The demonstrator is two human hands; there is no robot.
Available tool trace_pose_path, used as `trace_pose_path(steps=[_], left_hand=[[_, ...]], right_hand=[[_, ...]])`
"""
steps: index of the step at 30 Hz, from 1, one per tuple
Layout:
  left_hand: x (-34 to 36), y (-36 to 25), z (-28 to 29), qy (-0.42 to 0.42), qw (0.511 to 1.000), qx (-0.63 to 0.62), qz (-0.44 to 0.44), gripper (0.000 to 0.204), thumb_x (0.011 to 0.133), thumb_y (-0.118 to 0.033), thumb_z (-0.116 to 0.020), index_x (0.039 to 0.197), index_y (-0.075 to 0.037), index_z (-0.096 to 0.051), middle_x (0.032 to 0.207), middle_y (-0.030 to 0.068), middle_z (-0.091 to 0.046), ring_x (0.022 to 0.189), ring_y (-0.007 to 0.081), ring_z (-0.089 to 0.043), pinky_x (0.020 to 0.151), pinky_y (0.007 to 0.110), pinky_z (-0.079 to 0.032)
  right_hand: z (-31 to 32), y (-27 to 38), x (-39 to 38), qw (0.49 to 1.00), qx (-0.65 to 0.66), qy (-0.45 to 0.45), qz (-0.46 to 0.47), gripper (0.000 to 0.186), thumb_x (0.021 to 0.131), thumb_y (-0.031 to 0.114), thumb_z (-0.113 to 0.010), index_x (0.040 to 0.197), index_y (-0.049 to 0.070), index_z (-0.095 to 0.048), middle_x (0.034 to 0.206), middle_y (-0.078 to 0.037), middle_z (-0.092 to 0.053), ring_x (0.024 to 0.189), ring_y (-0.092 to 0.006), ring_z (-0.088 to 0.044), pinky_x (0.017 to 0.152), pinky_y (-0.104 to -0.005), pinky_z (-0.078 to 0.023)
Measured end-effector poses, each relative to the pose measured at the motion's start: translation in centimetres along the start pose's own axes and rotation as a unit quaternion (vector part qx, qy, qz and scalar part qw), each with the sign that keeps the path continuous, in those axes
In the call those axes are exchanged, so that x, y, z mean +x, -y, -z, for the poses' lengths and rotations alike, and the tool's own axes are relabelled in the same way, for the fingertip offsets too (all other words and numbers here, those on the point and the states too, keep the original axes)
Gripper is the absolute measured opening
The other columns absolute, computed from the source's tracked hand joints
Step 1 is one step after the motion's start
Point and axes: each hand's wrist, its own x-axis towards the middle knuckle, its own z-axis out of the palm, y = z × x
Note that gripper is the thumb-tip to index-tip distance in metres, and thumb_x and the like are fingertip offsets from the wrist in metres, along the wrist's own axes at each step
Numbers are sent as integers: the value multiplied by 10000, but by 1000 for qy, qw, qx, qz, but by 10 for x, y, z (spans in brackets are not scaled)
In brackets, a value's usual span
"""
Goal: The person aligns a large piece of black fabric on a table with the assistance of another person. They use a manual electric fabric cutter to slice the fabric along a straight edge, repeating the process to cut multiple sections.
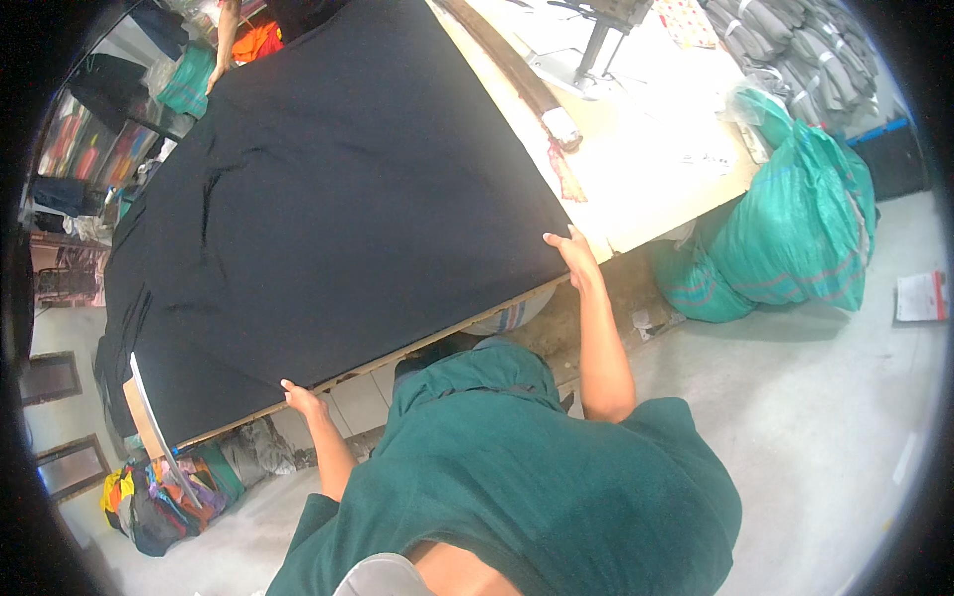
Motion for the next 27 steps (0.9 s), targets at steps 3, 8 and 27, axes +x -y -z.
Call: trace_pose_path(steps=[3, 8, 27], left_hand=[[6, 0, -1, 7, 1000, -10, 14, 473, 1116, -436, -529, 1280, 4, -587, 1285, 140, -661, 1145, 256, -638, 962, 417, -538], [19, -19, -5, 25, 999, -15, 29, 540, 1097, -453, -556, 1336, 32, -553, 1356, 137, -625, 1184, 291, -634, 1060, 488, -503], [-5, -108, -21, -198, 952, -56, -228, 836, 1105, -592, -398, 1282, 203, -587, 1317, 299, -652, 1169, 376, -640, 1053, 455, -504]], right_hand=[[8, -11, -3, 997, 75, 5, 18, 669, 943, 169, -730, 1529, -22, -469, 1500, -205, -574, 1405, -324, -512, 1190, -471, -346], [2, 11, -20, 987, 117, 26, 103, 592, 965, 188, -722, 1469, -62, -535, 1383, -174, -655, 1254, -260, -614, 1088, -387, -453], [23, 26, -35, 942, -168, -166, 241, 326, 1029, 264, -670, 1119, -48, -706, 1020, -142, -744, 936, -197, -669, 891, -349, -513]])
